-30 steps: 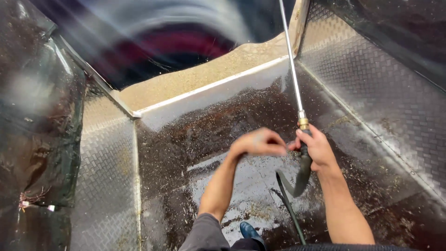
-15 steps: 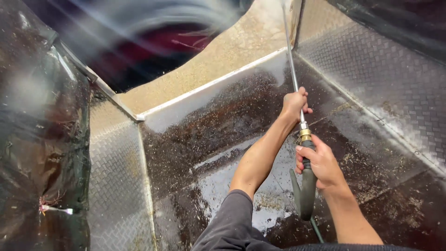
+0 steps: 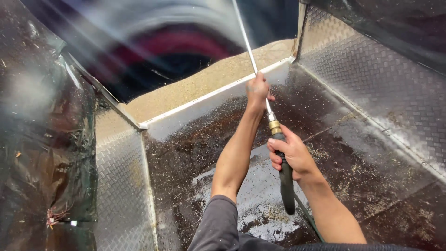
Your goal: Pressure washing the interior floor and walls of a trailer or service bay to remove dirt and debris.
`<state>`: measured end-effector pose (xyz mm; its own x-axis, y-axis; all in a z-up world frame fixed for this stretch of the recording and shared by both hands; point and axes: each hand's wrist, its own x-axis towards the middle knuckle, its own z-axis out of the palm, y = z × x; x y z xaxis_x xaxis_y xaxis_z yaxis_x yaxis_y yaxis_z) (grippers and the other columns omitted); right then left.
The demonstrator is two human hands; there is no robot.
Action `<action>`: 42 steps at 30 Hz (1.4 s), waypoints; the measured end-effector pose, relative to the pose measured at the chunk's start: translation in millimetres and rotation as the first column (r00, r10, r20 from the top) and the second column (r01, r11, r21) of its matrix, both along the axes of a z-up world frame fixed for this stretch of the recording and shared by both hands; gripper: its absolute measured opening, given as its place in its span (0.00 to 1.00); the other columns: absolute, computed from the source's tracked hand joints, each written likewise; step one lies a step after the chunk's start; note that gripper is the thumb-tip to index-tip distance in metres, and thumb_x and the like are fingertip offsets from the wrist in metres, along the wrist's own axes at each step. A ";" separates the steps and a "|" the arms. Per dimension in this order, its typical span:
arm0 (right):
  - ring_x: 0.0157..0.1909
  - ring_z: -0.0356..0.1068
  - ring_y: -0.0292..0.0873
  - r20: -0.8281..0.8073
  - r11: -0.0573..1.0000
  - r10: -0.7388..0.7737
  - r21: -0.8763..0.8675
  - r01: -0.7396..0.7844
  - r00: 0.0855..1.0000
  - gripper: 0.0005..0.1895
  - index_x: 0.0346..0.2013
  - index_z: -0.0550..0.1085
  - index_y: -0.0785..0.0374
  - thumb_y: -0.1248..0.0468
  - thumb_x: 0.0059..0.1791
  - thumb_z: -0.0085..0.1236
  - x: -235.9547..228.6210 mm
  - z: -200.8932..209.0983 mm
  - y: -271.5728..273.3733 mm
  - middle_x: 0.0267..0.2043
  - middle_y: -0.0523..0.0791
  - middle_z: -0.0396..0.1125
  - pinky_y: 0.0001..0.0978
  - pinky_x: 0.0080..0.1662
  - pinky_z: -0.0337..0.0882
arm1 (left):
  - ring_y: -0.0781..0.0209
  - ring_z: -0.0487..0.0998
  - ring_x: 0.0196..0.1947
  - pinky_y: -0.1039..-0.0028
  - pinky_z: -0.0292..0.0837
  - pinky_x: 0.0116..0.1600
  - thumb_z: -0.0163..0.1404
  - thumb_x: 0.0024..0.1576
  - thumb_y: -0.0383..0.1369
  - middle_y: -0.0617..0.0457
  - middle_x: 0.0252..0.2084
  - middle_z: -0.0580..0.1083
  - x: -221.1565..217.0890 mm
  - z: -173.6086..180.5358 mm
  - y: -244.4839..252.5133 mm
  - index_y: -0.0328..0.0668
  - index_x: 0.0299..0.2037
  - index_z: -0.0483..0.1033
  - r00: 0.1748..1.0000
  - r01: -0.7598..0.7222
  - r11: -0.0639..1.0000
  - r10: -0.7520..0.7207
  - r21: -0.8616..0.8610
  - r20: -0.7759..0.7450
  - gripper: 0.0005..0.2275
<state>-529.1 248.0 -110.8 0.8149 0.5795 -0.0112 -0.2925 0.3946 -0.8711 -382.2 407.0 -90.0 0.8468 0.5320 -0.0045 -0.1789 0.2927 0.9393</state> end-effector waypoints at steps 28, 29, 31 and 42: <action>0.16 0.52 0.33 -0.109 0.900 -0.412 0.106 0.423 0.905 0.25 0.65 0.62 0.60 0.69 0.51 0.46 -53.2 45.2 -37.8 0.27 0.44 0.54 0.24 0.17 0.55 | 0.59 0.59 0.08 0.67 0.63 0.11 0.41 0.61 0.38 0.52 0.15 0.60 8.2 54.6 -142.5 0.39 0.25 0.63 0.874 0.476 0.879 -0.475 -0.016 -0.104 0.15; 0.17 0.53 0.32 -0.160 0.888 -0.426 0.113 0.445 0.891 0.23 0.63 0.63 0.60 0.69 0.52 0.46 -51.5 42.2 -40.6 0.27 0.44 0.55 0.23 0.17 0.56 | 0.59 0.59 0.09 0.67 0.65 0.10 0.42 0.60 0.37 0.53 0.15 0.60 17.9 38.3 -152.1 0.38 0.24 0.65 0.861 0.489 0.870 -0.492 -0.058 -0.129 0.14; 0.17 0.52 0.31 -0.212 0.880 -0.434 0.107 0.463 0.875 0.22 0.62 0.65 0.60 0.68 0.52 0.46 -45.9 25.2 -55.5 0.27 0.43 0.55 0.22 0.18 0.55 | 0.58 0.60 0.08 0.67 0.63 0.11 0.42 0.61 0.37 0.53 0.14 0.60 16.3 16.6 -165.5 0.40 0.21 0.63 0.836 0.508 0.856 -0.517 -0.099 -0.182 0.15; 0.18 0.54 0.28 -0.232 0.912 -0.172 0.329 0.244 0.957 0.30 0.70 0.57 0.72 0.72 0.52 0.45 -68.8 8.4 -131.0 0.31 0.45 0.55 0.18 0.16 0.61 | 0.68 0.55 0.10 0.74 0.61 0.13 0.43 0.63 0.27 0.59 0.16 0.56 -9.0 -5.1 -204.4 0.30 0.52 0.70 0.844 0.385 0.792 -0.510 -0.474 -0.167 0.11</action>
